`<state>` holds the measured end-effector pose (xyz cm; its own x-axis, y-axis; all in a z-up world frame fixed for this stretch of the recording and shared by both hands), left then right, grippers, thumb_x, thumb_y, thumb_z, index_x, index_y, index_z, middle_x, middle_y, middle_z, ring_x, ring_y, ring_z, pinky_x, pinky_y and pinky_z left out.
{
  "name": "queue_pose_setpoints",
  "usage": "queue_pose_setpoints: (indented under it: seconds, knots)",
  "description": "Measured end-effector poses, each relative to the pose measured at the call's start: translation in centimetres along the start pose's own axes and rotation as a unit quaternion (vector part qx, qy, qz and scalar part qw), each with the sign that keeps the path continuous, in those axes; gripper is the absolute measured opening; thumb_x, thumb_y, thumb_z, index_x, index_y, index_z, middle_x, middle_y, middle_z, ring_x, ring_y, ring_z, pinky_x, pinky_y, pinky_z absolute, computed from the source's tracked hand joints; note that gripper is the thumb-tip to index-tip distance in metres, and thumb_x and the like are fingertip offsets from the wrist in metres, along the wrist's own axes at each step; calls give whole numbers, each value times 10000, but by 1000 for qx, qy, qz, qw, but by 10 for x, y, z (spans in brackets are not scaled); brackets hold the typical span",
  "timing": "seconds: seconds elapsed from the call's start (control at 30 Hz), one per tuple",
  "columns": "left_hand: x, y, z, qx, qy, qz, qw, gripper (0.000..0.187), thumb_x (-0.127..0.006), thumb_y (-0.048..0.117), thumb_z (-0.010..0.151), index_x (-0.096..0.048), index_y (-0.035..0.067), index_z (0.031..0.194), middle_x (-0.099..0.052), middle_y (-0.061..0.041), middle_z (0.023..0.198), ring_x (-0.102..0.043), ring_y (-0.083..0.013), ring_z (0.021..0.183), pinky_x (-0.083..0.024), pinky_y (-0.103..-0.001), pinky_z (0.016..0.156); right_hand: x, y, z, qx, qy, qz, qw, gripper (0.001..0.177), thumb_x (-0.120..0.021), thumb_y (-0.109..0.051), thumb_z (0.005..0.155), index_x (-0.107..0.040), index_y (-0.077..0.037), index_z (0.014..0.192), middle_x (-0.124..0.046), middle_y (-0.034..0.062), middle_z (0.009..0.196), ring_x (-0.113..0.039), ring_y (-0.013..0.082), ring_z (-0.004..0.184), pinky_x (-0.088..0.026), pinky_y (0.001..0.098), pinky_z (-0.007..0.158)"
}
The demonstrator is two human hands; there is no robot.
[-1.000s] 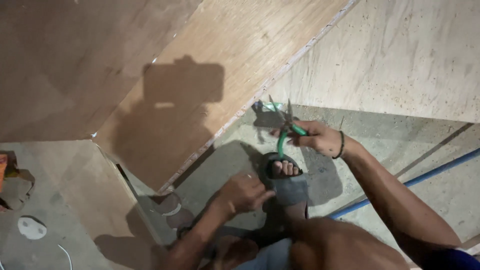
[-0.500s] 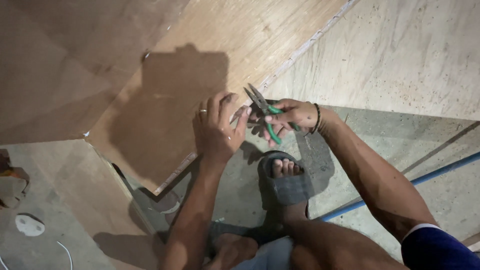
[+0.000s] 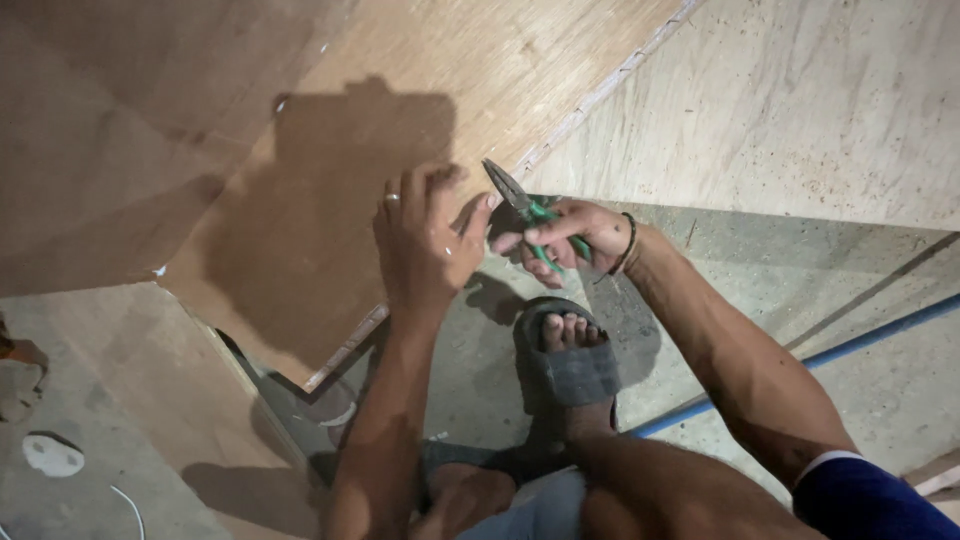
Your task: Removing staples from a wooden board using pliers and adjusting clamps
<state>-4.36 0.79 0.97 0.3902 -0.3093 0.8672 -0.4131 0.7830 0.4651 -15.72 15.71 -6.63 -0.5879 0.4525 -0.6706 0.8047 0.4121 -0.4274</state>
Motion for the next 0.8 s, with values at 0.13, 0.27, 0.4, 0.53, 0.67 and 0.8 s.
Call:
queue_pose_setpoints:
  seconds: [0.13, 0.27, 0.4, 0.53, 0.67, 0.8]
  knots:
    - [4, -4, 11, -4, 0, -43, 999, 350, -819, 281, 847, -651, 175, 1136, -598, -38, 1102, -639, -341, 981, -557, -523, 738, 1, 21, 11, -7, -76, 143, 987, 194, -632, -78, 753, -635, 75, 633, -628, 322, 653, -688, 440, 584, -597, 565, 566]
    - [18, 3, 17, -25, -19, -149, 988, 421, -775, 198, 900, -569, 132, 1261, -596, -118, 1190, -632, -421, 1097, -532, -581, 809, 0, 43, 11, 12, 97, 148, 984, 301, -768, -49, 814, -555, 124, 937, -471, 195, 501, -530, 325, 428, -454, 384, 341]
    - [-7, 36, -35, 168, 15, -226, 959, 438, -743, 355, 943, -584, 36, 1197, -683, -193, 1015, -715, -407, 918, -581, -478, 754, 6, 43, 16, -5, 166, 120, 979, 278, -776, 5, 797, -570, 133, 932, -483, 190, 572, -490, 248, 437, -438, 372, 326]
    - [-24, 83, -82, 390, -3, -342, 855, 873, -899, 410, 741, -426, 56, 1384, -575, -259, 1213, -628, -455, 1105, -538, -500, 912, -7, 31, 10, -42, 210, 24, 977, 222, -814, 119, 687, -602, 109, 748, -473, 182, 517, -445, 222, 378, -366, 331, 306]
    - [-53, 59, -49, 508, -47, -600, 616, 432, -870, 380, 766, -554, 107, 653, -395, 12, 417, -396, -59, 361, -284, -198, 410, -15, 21, 5, -49, 237, -14, 970, 182, -773, 113, 694, -594, 88, 717, -443, 168, 487, -421, 226, 367, -332, 323, 304]
    - [-81, 48, -54, 618, -91, -583, 520, 471, -901, 360, 712, -532, 68, 731, -329, 29, 584, -357, -98, 433, -325, -267, 341, -20, 22, 6, -44, 266, -81, 960, 157, -750, 67, 706, -601, 83, 754, -467, 176, 534, -447, 248, 426, -355, 345, 352]
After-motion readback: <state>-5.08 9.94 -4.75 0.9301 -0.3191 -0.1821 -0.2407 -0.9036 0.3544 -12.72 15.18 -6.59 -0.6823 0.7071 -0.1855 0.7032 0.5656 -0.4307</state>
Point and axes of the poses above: each hand's wrist, its own z-axis towards the middle knuckle, its own x-axis out of the back of the hand, y = z × x, the point moved 3 cm from there along z, towards the middle knuckle
